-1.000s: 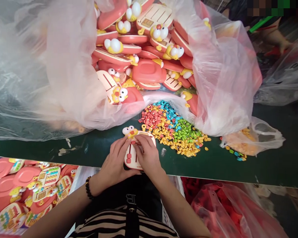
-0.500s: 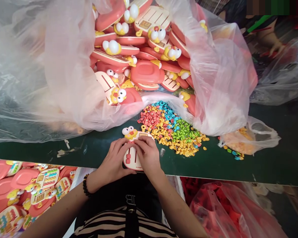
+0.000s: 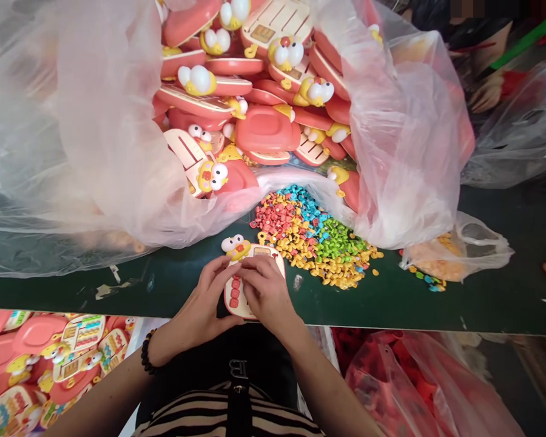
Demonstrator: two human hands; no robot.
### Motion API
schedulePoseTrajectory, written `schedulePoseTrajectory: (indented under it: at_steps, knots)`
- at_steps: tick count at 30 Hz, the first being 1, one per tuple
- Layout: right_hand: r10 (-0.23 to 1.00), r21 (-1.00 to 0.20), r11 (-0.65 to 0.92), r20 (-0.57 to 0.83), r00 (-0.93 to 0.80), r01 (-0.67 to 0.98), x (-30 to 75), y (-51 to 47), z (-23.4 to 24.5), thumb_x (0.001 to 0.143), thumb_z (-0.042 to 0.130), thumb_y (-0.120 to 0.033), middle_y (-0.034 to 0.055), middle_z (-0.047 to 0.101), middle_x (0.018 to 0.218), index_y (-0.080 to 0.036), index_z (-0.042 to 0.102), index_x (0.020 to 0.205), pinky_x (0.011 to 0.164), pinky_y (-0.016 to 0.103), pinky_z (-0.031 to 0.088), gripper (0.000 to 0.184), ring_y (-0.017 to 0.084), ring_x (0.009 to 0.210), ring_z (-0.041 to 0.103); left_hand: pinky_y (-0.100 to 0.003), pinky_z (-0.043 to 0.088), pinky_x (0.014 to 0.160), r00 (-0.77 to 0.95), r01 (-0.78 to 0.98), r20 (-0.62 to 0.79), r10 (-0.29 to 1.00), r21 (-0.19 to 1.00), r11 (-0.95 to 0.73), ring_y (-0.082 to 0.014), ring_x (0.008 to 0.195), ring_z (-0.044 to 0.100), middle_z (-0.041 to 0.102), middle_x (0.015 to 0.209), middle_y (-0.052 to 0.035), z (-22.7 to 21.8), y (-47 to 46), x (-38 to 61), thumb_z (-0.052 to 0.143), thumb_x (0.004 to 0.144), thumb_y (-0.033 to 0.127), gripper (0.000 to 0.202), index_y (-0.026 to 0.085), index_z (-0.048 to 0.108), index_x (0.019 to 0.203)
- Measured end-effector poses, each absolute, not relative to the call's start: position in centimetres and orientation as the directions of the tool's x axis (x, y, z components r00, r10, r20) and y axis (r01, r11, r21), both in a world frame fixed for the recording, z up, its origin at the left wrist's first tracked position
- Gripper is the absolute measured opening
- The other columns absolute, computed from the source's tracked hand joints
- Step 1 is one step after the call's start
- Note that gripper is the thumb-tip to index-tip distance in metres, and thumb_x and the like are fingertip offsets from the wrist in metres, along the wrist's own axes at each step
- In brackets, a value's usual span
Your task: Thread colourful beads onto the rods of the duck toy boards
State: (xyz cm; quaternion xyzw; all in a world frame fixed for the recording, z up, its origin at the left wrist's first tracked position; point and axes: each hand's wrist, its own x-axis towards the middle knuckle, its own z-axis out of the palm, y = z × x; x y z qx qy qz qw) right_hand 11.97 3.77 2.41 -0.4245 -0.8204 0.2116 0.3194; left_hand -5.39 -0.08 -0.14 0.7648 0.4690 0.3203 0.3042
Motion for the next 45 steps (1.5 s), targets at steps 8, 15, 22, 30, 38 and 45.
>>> schedulePoseTrajectory:
  at_steps: [8,15,22,30,38,45]
  knots:
    - [0.888,-0.485,0.265,0.459,-0.015,0.833,17.8,3.4,1.9,0.092,0.052,-0.021,0.0082,0.067,0.095,-0.023,0.071,0.105,0.078,0.037,0.055,0.023,0.021,0.087,0.062,-0.059,0.031,0.111,0.414,0.617,0.36,0.836,0.565,-0.548,-0.0337,0.133,0.037,0.043,0.139,-0.0192,0.4,-0.5,-4.3,0.067,0.081,0.043,0.081,0.018,0.025,0.146]
    - [0.877,-0.272,0.234,0.474,-0.082,0.933,19.7,4.7,0.3,0.095,0.049,-0.028,0.0083,0.066,0.089,-0.022,0.071,0.106,0.072,0.036,0.053,0.025,0.022,0.082,0.059,-0.065,0.019,0.113,0.486,0.696,0.311,0.817,0.427,-0.577,-0.0351,0.133,0.038,0.052,0.137,-0.0155,0.4,0.3,-1.7,0.062,0.083,0.049,0.06,0.018,0.049,0.133]
    - [0.87,-0.38,0.368,0.462,-0.171,0.849,17.8,5.2,1.8,0.095,0.051,-0.024,0.0072,0.072,0.1,-0.021,0.069,0.108,0.085,0.038,0.05,0.023,0.022,0.093,0.062,-0.058,0.027,0.112,0.521,0.704,0.286,0.804,0.388,-0.594,-0.0338,0.137,0.034,0.049,0.141,-0.0157,-0.1,0.0,-2.0,0.058,0.085,0.049,0.06,0.016,0.049,0.134]
    - [0.887,-0.202,0.407,0.321,-0.333,0.891,16.1,4.2,1.5,0.091,0.046,-0.01,0.0081,0.063,0.129,-0.021,0.055,0.133,0.09,0.039,0.045,0.044,0.026,0.116,0.056,-0.058,0.028,0.111,0.52,0.716,0.294,0.802,0.361,-0.597,-0.0347,0.136,0.034,0.048,0.142,-0.0163,-0.3,0.0,-1.8,0.058,0.085,0.051,0.062,0.016,0.048,0.135]
    - [0.895,-0.203,0.4,0.297,-0.333,0.894,15.4,1.3,2.0,0.097,0.045,-0.024,0.013,0.06,0.132,-0.014,0.052,0.133,0.095,0.043,0.044,0.038,0.029,0.128,0.05,-0.056,0.03,0.112,0.459,0.7,0.306,0.834,0.454,-0.551,-0.0321,0.132,0.042,0.05,0.136,-0.0181,-0.2,0.0,-1.7,0.059,0.086,0.049,0.065,0.013,0.04,0.136]
    - [0.855,-0.423,0.519,0.263,-0.448,0.743,13.5,0.3,2.5,0.097,0.039,-0.018,0.0126,0.062,0.13,-0.012,0.045,0.139,0.102,0.043,0.043,0.043,0.024,0.128,0.05,-0.05,0.038,0.109,0.394,0.641,0.311,0.865,0.581,-0.502,-0.0312,0.139,0.034,0.036,0.145,-0.0218,-0.6,-0.1,-2.2,0.062,0.083,0.033,0.088,0.014,0.01,0.15]
